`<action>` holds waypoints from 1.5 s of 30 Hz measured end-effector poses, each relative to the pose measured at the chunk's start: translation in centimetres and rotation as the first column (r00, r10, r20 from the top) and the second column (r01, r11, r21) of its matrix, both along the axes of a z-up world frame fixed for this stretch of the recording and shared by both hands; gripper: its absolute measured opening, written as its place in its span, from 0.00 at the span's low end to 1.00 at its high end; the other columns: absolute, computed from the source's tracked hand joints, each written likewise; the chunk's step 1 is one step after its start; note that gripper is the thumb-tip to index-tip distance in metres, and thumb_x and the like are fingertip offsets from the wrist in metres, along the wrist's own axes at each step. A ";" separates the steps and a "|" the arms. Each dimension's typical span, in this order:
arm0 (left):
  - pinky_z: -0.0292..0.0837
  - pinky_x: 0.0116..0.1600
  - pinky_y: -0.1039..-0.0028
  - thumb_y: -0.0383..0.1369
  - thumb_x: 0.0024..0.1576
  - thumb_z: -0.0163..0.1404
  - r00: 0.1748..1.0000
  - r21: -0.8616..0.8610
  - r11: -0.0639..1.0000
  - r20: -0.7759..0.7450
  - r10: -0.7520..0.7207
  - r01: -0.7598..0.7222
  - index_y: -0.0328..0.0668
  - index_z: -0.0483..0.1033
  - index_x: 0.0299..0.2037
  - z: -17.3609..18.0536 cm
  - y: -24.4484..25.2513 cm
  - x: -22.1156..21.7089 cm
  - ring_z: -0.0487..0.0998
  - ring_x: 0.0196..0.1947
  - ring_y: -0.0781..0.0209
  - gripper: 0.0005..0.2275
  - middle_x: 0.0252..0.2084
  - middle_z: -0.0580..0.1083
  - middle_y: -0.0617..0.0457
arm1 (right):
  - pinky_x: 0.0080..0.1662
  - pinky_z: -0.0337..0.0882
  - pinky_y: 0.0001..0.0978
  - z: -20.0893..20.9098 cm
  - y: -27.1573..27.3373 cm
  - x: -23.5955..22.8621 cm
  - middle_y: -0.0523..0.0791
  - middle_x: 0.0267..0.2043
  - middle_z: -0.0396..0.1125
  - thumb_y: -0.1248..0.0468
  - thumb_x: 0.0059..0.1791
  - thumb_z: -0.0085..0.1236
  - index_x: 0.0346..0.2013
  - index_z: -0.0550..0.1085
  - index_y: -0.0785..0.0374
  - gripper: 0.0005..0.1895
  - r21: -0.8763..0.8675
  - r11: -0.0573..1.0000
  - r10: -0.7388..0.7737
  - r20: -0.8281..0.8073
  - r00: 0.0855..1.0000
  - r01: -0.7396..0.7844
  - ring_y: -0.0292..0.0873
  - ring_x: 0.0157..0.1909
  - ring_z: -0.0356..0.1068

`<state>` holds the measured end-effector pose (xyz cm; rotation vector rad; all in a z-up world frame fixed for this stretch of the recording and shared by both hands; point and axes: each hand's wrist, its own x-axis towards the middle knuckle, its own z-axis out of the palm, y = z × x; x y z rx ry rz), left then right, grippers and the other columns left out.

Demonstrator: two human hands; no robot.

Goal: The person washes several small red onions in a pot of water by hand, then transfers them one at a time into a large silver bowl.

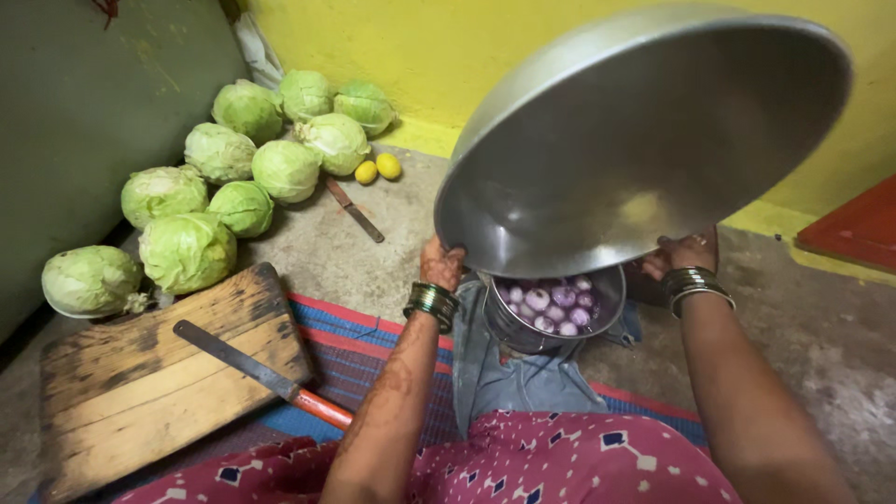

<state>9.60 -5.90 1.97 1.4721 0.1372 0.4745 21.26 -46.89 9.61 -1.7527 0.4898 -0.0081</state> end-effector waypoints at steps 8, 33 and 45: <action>0.75 0.38 0.66 0.35 0.56 0.55 0.990 0.279 0.953 -0.035 0.137 -0.122 0.40 0.81 0.39 -0.1 -0.4 1.7 0.81 0.29 0.53 0.07 0.30 0.80 0.46 | 0.37 0.81 0.45 0.5 1.0 -3.7 0.58 0.55 0.70 0.66 0.55 0.43 0.62 0.66 0.62 0.19 0.200 0.976 0.024 0.269 0.963 -0.080 0.59 0.45 0.78; 0.57 0.21 0.80 0.14 0.52 0.43 0.974 -0.485 0.846 0.147 -0.170 0.221 0.35 0.70 0.42 2.0 -1.3 -0.7 0.65 0.21 0.70 0.11 0.29 0.70 0.57 | 0.36 0.75 0.45 3.9 17.4 11.5 0.51 0.37 0.74 0.65 0.45 0.57 0.46 0.79 0.53 0.14 -0.721 0.529 0.781 0.208 0.588 -0.448 0.54 0.34 0.74; 0.74 0.50 0.61 0.23 0.50 0.52 0.866 0.510 0.801 0.500 0.020 -0.313 0.39 0.77 0.45 -1.4 -1.0 0.2 0.77 0.42 0.43 0.12 0.40 0.78 0.48 | 0.26 0.58 0.30 -7.5 12.5 3.7 0.41 0.32 0.70 0.62 0.56 0.54 0.57 0.84 0.60 0.18 -0.027 0.674 0.690 -0.334 0.642 -0.739 0.35 0.24 0.58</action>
